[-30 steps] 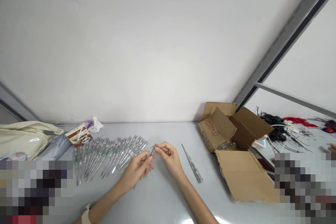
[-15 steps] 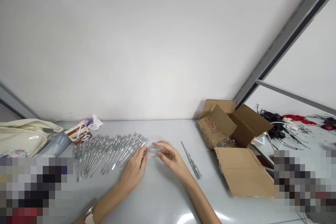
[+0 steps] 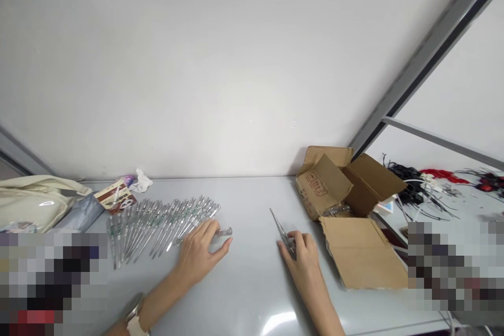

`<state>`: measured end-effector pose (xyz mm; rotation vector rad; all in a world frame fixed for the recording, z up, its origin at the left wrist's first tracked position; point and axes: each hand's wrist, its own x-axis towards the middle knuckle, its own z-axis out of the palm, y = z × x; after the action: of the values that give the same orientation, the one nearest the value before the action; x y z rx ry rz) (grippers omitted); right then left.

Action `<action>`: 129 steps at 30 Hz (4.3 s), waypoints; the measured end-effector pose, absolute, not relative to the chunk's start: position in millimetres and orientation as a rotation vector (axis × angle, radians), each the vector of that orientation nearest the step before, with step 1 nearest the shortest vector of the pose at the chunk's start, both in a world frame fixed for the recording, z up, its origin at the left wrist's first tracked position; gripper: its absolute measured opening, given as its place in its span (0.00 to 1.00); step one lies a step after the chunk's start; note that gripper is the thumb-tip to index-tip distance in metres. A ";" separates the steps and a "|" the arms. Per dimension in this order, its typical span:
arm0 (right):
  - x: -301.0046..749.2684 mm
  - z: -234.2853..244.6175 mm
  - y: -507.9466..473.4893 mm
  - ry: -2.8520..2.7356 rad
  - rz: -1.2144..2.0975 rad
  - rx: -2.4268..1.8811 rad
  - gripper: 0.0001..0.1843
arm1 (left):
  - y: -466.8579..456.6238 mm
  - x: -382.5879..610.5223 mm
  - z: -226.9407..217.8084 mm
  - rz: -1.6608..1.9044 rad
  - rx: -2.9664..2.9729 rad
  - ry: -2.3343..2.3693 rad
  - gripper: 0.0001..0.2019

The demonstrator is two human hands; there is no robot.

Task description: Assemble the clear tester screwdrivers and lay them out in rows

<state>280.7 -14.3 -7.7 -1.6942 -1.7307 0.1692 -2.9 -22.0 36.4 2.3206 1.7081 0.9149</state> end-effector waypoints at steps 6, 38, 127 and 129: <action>268.4 40.4 -32.6 -1.681 0.788 -1.530 0.16 | -20.9 -4.9 35.5 1.093 2.274 1.651 0.18; 255.0 105.8 -39.3 -1.963 0.848 -1.460 0.17 | -17.9 -8.1 31.6 1.157 2.513 1.729 0.17; 248.6 123.5 -23.9 -2.042 1.120 -1.462 0.27 | -18.5 -8.0 27.2 1.062 2.606 1.638 0.14; 249.6 119.0 -21.1 -1.934 1.308 -1.498 0.29 | -19.0 -7.7 28.6 1.081 2.647 1.634 0.14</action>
<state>249.6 -21.1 119.0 -1.4976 -1.9343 1.3076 -7.7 -19.0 28.6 2.6473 1.6336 1.0806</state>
